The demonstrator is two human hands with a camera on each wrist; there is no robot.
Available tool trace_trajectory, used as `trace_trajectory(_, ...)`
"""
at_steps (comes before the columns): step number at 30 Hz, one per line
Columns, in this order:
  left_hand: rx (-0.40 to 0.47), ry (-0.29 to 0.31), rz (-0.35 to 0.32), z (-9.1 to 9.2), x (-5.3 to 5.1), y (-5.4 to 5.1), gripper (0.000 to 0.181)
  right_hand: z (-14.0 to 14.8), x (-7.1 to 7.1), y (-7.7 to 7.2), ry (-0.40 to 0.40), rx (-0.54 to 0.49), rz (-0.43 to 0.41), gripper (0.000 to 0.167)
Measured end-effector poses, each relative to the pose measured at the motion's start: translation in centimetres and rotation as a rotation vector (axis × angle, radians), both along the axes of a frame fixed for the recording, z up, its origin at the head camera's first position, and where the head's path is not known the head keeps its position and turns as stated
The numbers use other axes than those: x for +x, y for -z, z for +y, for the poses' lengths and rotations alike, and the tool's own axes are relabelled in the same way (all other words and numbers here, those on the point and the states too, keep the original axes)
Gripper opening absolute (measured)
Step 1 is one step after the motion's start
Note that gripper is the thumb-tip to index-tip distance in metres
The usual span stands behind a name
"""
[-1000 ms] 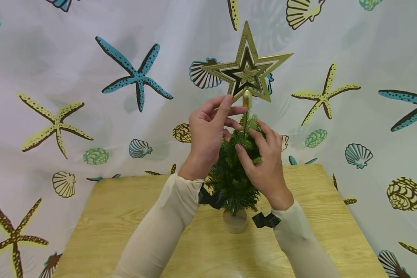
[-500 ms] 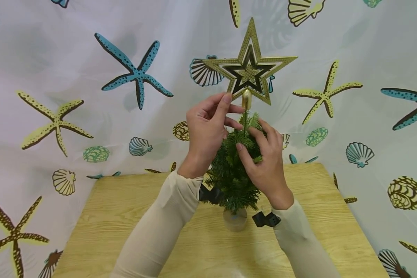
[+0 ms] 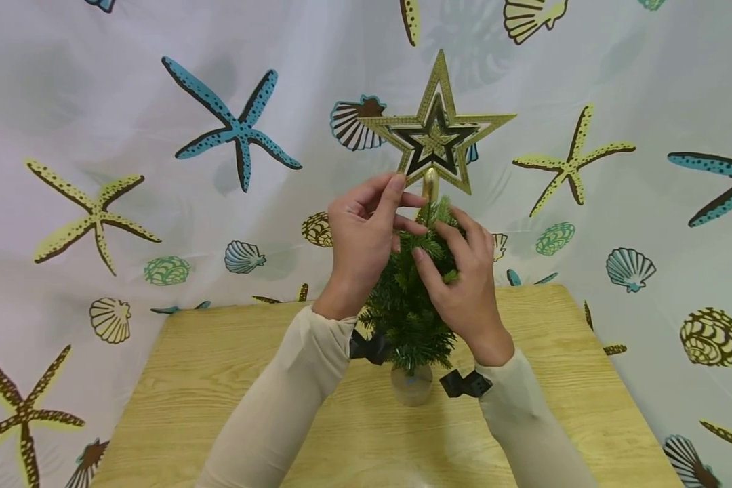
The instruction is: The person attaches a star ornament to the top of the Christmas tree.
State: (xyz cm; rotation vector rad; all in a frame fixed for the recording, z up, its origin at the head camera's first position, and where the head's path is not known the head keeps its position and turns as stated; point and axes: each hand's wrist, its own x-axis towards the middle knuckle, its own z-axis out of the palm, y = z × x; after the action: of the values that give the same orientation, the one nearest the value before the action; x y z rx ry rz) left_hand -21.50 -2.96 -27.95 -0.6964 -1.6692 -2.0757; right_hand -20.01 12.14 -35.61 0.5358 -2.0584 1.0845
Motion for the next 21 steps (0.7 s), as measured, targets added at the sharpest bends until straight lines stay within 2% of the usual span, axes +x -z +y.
trace_trajectory(15, -0.045, -0.023, -0.014, -0.5, 0.1, 1.2, 0.026, -1.0, -0.2, -1.3, 0.000, -0.083, 0.009, 0.025)
trace_trajectory(21, -0.052, -0.036, 0.009, -0.6, 0.2, 1.4, 0.026, -1.5, -0.3, -1.5, -0.023, -0.149, -0.008, 0.022)
